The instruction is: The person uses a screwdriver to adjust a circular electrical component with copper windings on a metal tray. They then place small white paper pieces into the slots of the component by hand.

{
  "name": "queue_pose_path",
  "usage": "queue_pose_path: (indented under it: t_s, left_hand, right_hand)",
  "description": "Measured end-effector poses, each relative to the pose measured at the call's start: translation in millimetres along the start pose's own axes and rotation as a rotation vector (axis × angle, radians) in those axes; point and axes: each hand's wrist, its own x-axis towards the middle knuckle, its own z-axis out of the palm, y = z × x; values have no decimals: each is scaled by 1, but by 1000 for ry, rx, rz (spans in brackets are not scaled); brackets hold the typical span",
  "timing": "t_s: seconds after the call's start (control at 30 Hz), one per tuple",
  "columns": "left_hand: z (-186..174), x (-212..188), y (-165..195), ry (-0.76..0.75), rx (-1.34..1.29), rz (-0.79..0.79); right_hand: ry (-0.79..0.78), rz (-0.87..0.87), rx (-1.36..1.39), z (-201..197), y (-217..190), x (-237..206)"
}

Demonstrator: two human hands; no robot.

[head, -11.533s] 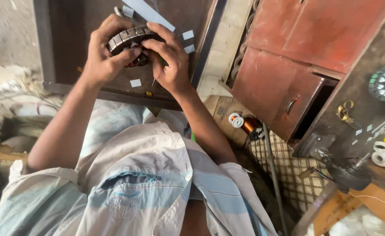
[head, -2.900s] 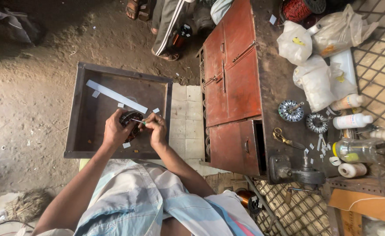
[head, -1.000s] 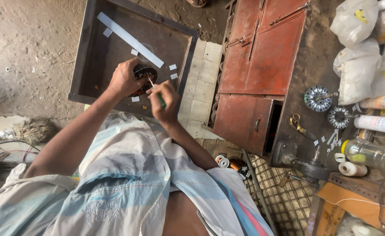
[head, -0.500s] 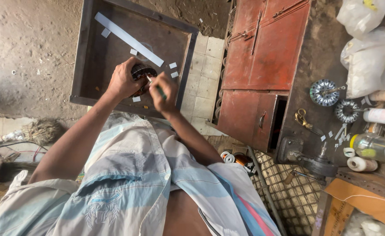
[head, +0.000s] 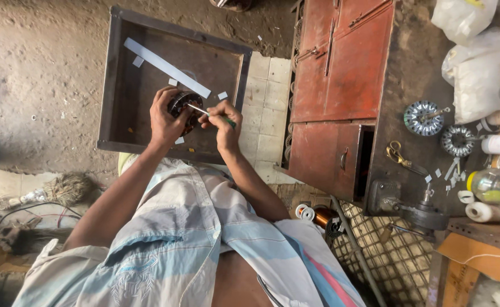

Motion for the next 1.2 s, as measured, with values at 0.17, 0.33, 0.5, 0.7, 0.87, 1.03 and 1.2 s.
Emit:
queue_pose_path:
  t_s: [0.17, 0.33, 0.5, 0.7, 0.87, 1.03, 1.2]
  left_hand:
    - [-7, -6, -5, -51, 12, -21]
    - [-9, -6, -6, -68, 18, -19]
    - [-11, -5, -5, -78, 27, -77]
    - [-13, -7, -8, -71, 28, -51]
    - [-12, -5, -10, -40, 31, 12]
    - [-7, -6, -9, -29, -4, -3]
    - [-4, -11, -12, 9, -1, 12]
  right_hand:
    - [30, 53, 97, -10, 2, -2]
    - [48, 87, 128, -18, 10, 2]
    - [27, 86, 114, -20, 10, 3]
    - [80, 133, 34, 4, 4, -10]
    - [-139, -473, -561, 28, 3, -34]
    - [-115, -112, -212, 1, 9, 2]
    - [190, 178, 330, -10, 24, 7]
